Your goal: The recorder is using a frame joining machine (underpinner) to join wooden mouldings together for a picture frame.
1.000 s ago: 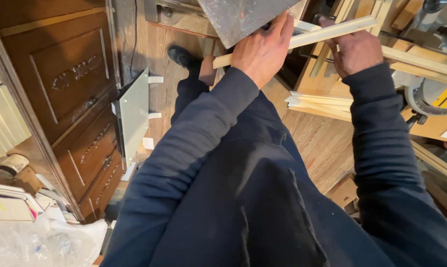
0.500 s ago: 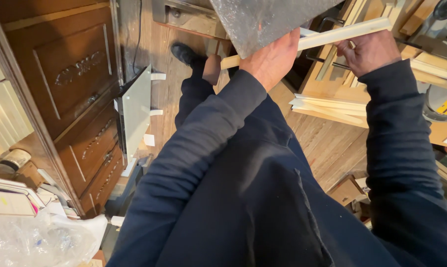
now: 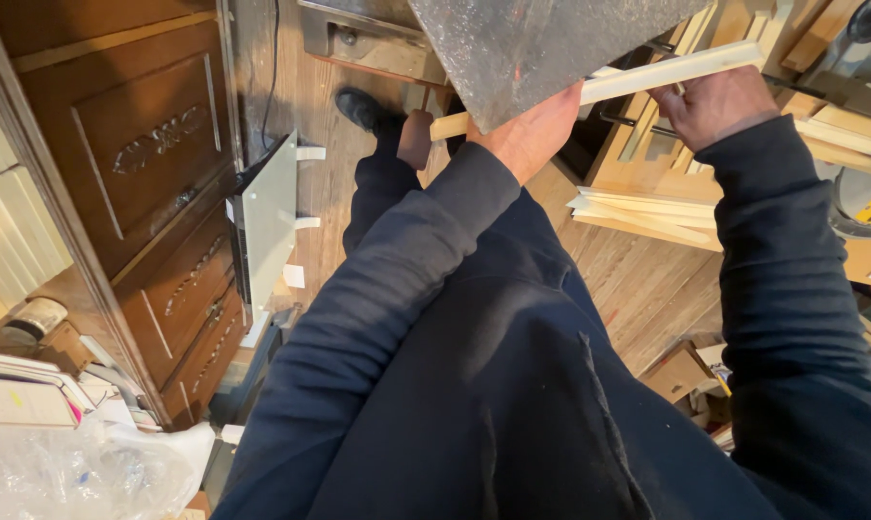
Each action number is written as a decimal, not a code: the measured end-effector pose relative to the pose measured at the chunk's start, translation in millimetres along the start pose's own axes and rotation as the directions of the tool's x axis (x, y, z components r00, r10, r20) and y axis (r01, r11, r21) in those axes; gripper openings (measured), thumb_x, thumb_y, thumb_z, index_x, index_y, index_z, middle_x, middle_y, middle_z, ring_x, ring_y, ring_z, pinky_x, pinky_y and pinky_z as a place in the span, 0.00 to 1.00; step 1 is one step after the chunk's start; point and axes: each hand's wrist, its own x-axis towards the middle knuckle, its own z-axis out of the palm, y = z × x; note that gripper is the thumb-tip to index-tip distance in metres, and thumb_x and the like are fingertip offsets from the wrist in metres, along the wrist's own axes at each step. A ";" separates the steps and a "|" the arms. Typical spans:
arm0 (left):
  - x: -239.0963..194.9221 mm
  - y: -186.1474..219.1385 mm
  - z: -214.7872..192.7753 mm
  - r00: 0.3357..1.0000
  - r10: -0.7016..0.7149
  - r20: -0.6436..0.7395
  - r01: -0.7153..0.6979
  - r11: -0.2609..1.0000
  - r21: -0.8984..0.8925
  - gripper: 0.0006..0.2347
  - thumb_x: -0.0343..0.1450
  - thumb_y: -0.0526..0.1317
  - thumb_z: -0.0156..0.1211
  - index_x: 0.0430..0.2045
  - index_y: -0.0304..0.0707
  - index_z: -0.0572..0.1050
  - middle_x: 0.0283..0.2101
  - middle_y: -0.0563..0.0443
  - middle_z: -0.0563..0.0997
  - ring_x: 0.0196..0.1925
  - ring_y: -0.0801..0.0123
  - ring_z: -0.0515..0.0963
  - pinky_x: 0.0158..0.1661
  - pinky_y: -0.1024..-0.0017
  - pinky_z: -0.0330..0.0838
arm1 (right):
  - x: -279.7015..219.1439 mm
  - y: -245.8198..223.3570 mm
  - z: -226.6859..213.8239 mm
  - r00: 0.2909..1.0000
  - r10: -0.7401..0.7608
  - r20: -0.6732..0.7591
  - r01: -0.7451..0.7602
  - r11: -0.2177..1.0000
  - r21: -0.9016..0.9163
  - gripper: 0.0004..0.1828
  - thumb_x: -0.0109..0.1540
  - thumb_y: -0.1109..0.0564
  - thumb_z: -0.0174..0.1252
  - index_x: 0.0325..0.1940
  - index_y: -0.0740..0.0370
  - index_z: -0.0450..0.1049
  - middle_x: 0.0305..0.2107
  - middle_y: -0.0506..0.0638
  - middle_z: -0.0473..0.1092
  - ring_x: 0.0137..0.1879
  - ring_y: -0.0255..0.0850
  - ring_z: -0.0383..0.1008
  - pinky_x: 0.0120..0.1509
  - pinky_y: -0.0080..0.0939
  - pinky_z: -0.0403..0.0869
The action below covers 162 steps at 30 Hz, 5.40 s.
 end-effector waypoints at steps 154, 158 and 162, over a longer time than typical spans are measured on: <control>0.4 -37.0 -25.1 0.901 -0.430 0.061 0.333 0.594 -0.732 0.11 0.67 0.38 0.55 0.39 0.32 0.78 0.58 0.35 0.75 0.20 0.55 0.84 0.25 0.58 0.80 | 73.7 -18.2 3.5 0.905 0.018 0.424 -0.205 0.894 0.399 0.18 0.71 0.47 0.51 0.46 0.63 0.79 0.29 0.54 0.78 0.35 0.43 0.80 0.40 0.45 0.76; 6.0 -32.5 -24.2 0.891 -0.452 0.039 0.334 0.598 -0.729 0.10 0.69 0.38 0.55 0.39 0.32 0.78 0.58 0.37 0.75 0.22 0.55 0.84 0.26 0.58 0.80 | 71.5 -17.4 -1.3 0.935 -0.009 0.354 -0.129 0.923 0.364 0.15 0.71 0.51 0.52 0.45 0.63 0.79 0.29 0.53 0.79 0.35 0.44 0.81 0.40 0.45 0.76; -4.9 -32.8 -34.3 0.893 -0.440 0.094 0.370 0.598 -0.711 0.09 0.71 0.37 0.55 0.39 0.32 0.77 0.53 0.40 0.76 0.22 0.55 0.84 0.27 0.58 0.80 | 61.9 -20.8 8.3 0.927 0.004 0.375 -0.167 0.900 0.402 0.15 0.70 0.52 0.51 0.48 0.62 0.80 0.29 0.53 0.79 0.35 0.43 0.81 0.40 0.44 0.77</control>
